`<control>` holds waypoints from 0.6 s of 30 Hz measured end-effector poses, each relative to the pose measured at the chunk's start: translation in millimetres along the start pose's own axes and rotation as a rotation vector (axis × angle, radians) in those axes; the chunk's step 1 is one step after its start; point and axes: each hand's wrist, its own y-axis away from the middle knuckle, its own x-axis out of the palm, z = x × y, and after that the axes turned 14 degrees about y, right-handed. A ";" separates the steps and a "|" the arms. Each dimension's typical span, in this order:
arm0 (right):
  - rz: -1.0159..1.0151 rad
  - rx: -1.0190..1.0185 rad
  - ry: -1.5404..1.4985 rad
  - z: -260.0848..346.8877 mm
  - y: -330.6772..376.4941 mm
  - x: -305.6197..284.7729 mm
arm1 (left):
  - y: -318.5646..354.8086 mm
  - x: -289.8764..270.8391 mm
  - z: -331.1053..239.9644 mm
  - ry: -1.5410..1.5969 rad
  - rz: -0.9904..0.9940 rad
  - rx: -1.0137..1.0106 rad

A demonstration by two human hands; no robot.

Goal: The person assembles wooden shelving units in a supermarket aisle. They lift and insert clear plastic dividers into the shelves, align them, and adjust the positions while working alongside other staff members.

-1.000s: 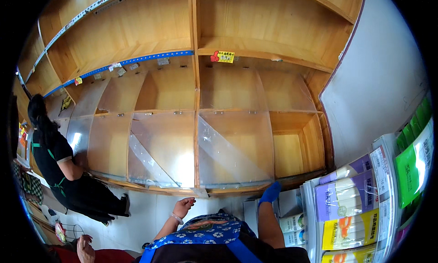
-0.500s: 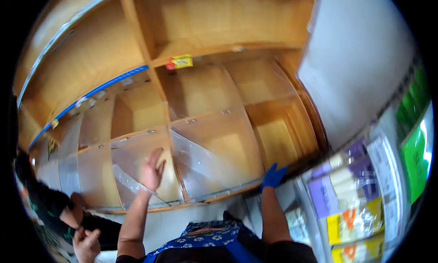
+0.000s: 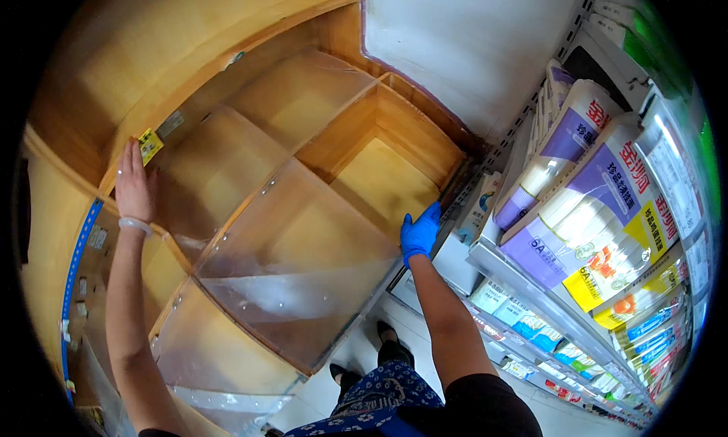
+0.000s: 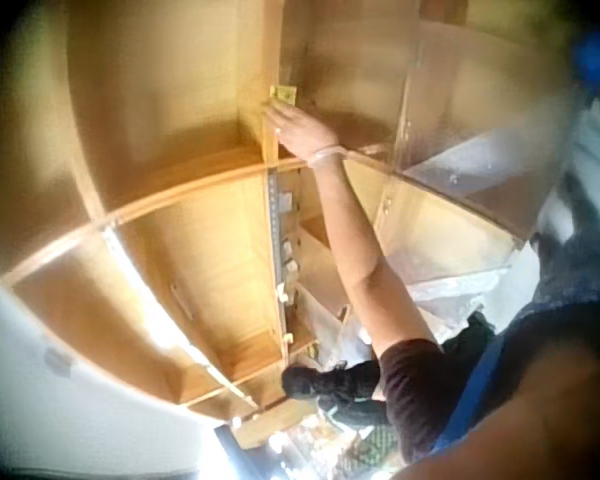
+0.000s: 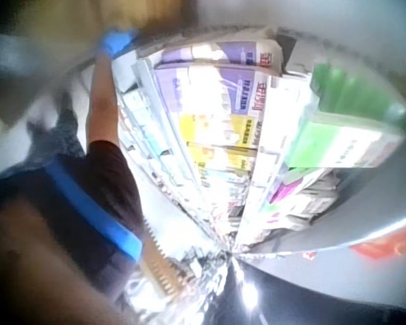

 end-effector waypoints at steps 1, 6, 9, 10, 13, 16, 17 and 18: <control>-0.035 -0.004 0.019 0.3 -6.4 -2.2 | -19.9 9.9 2.4 -0.035 -0.024 0.006; -0.109 -0.043 0.028 35.5 -45.1 11.7 | -76.1 59.1 28.8 -0.190 0.047 -0.048; -0.094 -0.009 0.083 63.8 -68.9 21.4 | -107.1 69.2 12.2 -0.123 0.245 -0.181; -0.089 0.007 0.119 71.3 -81.7 19.4 | -118.3 69.1 7.1 -0.135 0.278 -0.200; -0.079 0.019 0.242 79.3 -119.4 34.0 | -135.5 74.3 4.2 -0.156 0.269 -0.119; -0.153 -0.061 0.258 88.4 -176.3 39.2 | -122.9 90.8 26.2 -0.027 0.035 0.049; -0.179 -0.094 0.298 88.1 -193.7 41.4 | -122.9 90.9 20.9 -0.017 0.043 -0.003; -0.206 -0.127 0.338 87.4 -210.5 43.2 | -123.2 91.1 18.7 -0.007 0.049 -0.054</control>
